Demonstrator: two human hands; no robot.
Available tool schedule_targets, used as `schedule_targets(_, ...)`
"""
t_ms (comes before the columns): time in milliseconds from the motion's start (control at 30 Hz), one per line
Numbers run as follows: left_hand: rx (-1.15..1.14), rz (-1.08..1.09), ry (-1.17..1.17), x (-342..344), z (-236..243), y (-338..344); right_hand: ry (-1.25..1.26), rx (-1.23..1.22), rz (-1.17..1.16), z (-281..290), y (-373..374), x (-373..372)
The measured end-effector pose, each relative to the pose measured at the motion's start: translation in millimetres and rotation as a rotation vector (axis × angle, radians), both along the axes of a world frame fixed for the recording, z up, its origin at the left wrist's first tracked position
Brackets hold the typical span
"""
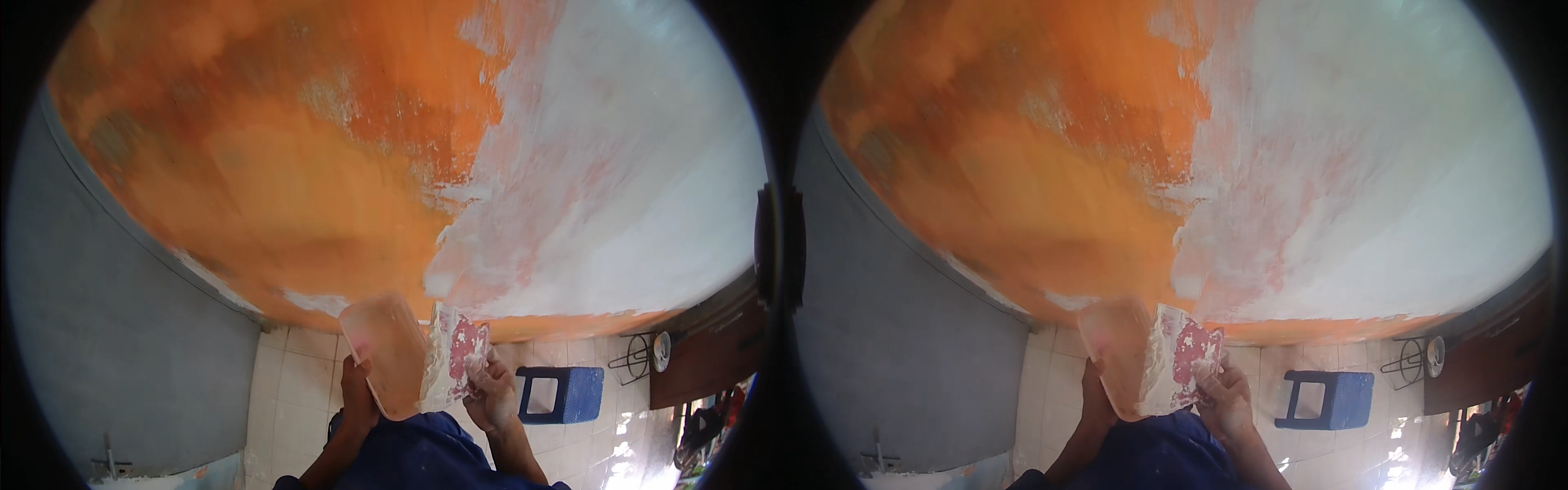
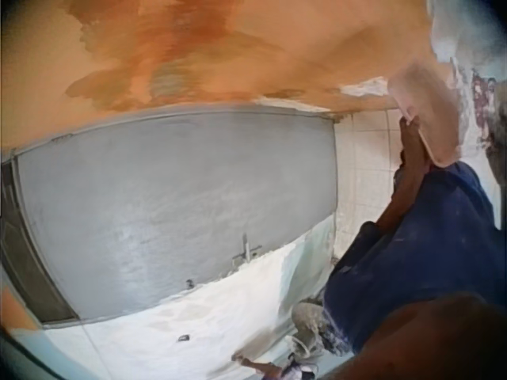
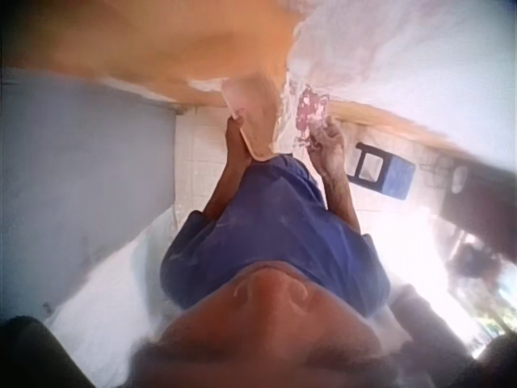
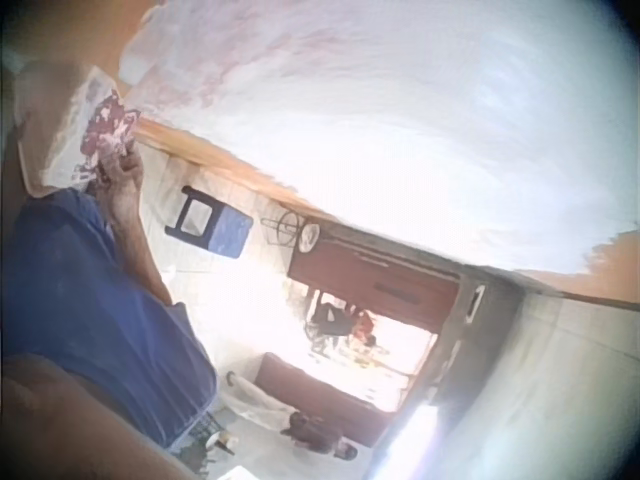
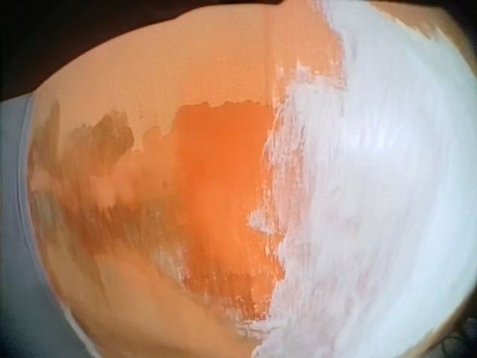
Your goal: The person applies plaster to a wall using a spatula and a plastic container. They scoop the material from the container and spread it across the surface by hand using the tool.
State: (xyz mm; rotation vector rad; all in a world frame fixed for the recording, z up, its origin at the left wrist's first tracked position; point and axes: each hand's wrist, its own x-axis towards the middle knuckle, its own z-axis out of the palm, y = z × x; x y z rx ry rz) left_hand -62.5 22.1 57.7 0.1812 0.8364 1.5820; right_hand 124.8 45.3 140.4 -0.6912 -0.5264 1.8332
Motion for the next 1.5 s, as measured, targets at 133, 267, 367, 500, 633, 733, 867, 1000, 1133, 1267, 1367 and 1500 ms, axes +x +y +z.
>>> schedule_targets(133, 0.020, -0.051, -0.014, -6.0, 2.5, 2.1, 0.233, -0.070, 0.153, -3.0, 8.1, -5.1)
schedule_targets(267, 0.047, -0.109, -0.086, -12.0, 8.3, 2.4, 0.231, -0.033, 0.143, 3.4, 15.8, -18.6)
schedule_targets(367, 0.030, -0.167, -0.086, -17.6, 2.2, 8.3, 0.207, 0.031, 0.109, 21.8, 22.4, -25.1)
schedule_targets(500, -0.023, -0.232, -0.095, -15.9, 22.9, 12.3, 0.308, 0.224, 0.129, 46.1, 44.7, -15.1)
schedule_targets(633, 0.014, -0.249, -0.142, -21.8, 33.4, 14.6, -0.088, 0.452, -0.218, 125.5, 51.7, -33.4)
schedule_targets(733, 0.027, -0.299, -0.193, -29.0, 25.1, 21.0, -0.440, 0.937, -0.493, 169.1, 64.9, -38.6)
schedule_targets(867, 0.032, -0.288, -0.093, -31.9, 31.1, 23.7, -1.201, 1.607, -1.212, 234.0, 94.3, -54.1)
schedule_targets(1000, 0.032, -0.272, -0.104, -31.2, 40.9, 23.3, -1.435, 1.875, -1.508, 287.2, 127.0, -72.4)
schedule_targets(1133, -0.071, -0.175, -0.059, -37.5, 35.6, 24.3, -1.497, 1.913, -1.714, 293.7, 172.0, -104.4)
schedule_targets(1267, -0.039, -0.232, -0.126, -44.6, 34.6, 26.6, -1.671, 1.818, -1.626, 279.9, 174.5, -114.6)
schedule_targets(1367, -0.055, -0.175, -0.103, -44.9, 11.0, 34.4, -1.673, 1.801, -1.470, 263.8, 167.2, -116.9)
schedule_targets(1500, -0.038, -0.209, -0.086, -51.8, 10.7, 34.1, -1.749, 1.891, -1.322, 202.2, 161.2, -120.4)
